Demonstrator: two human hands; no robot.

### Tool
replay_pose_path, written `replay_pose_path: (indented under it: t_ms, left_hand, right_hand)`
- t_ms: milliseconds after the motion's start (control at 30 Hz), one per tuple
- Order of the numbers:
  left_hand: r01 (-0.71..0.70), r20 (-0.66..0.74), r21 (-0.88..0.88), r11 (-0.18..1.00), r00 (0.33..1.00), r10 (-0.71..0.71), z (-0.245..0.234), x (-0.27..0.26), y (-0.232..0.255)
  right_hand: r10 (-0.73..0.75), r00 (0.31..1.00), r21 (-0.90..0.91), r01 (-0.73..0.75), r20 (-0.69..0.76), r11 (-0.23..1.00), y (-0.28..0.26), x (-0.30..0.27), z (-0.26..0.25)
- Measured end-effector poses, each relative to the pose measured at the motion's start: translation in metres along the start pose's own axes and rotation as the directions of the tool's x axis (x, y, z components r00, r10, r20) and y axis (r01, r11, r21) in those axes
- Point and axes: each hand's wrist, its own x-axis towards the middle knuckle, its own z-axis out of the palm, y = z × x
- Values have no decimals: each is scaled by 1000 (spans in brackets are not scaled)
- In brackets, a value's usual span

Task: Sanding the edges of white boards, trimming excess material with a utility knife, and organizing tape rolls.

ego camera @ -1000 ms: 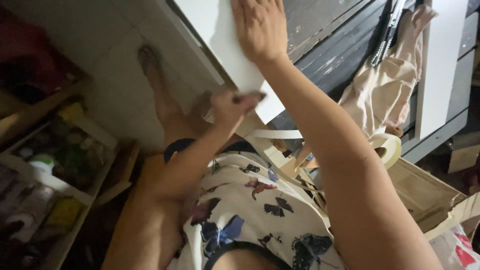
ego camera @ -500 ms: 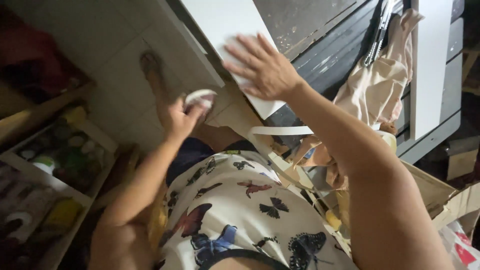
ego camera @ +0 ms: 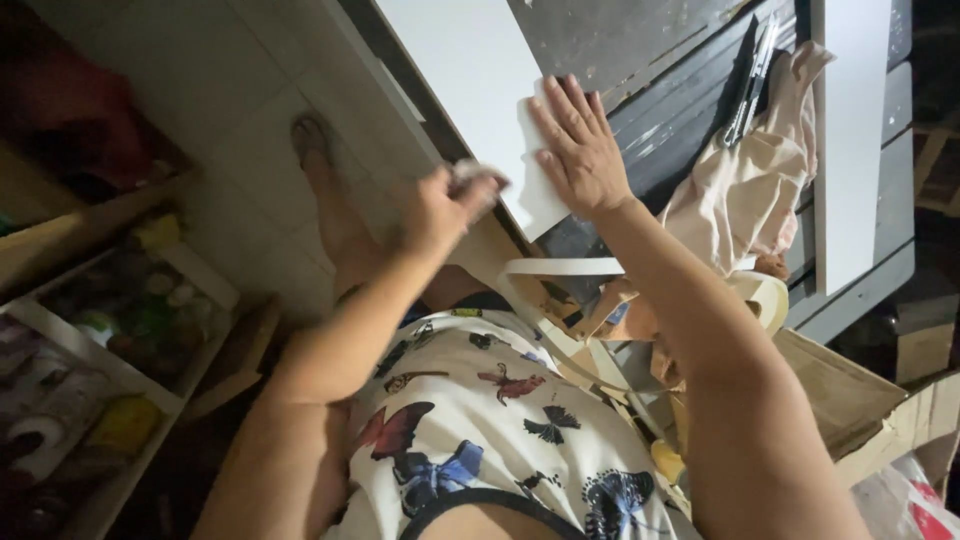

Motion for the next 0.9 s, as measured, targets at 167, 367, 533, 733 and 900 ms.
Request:
replay_pose_path:
  t_ms: [167,367,533,733,900]
  left_hand:
    - [-364,92,247,898,932,352,18,-43,2]
    - [-275,-31,168,947,958,284,-24,25,14]
    - [-158,42,384,910,987,154,-30,136,70]
    - [-446,206,440,779,895,396,31,203,99]
    - [-569,317,408,714,821,474,38,258,86]
  right_hand:
    - [-24,1000,-92,24,-3,996,-1,1,-5]
    - [-242,970,-163,243,29,956,-41,-41,3]
    - [-254,950,-57,247,-180,967,-63,-63,6]
    - [-149,929,-13,154,-338,988,-71,-87,35]
    - [130,892,159,-66,-433,985,-107,-89,-7]
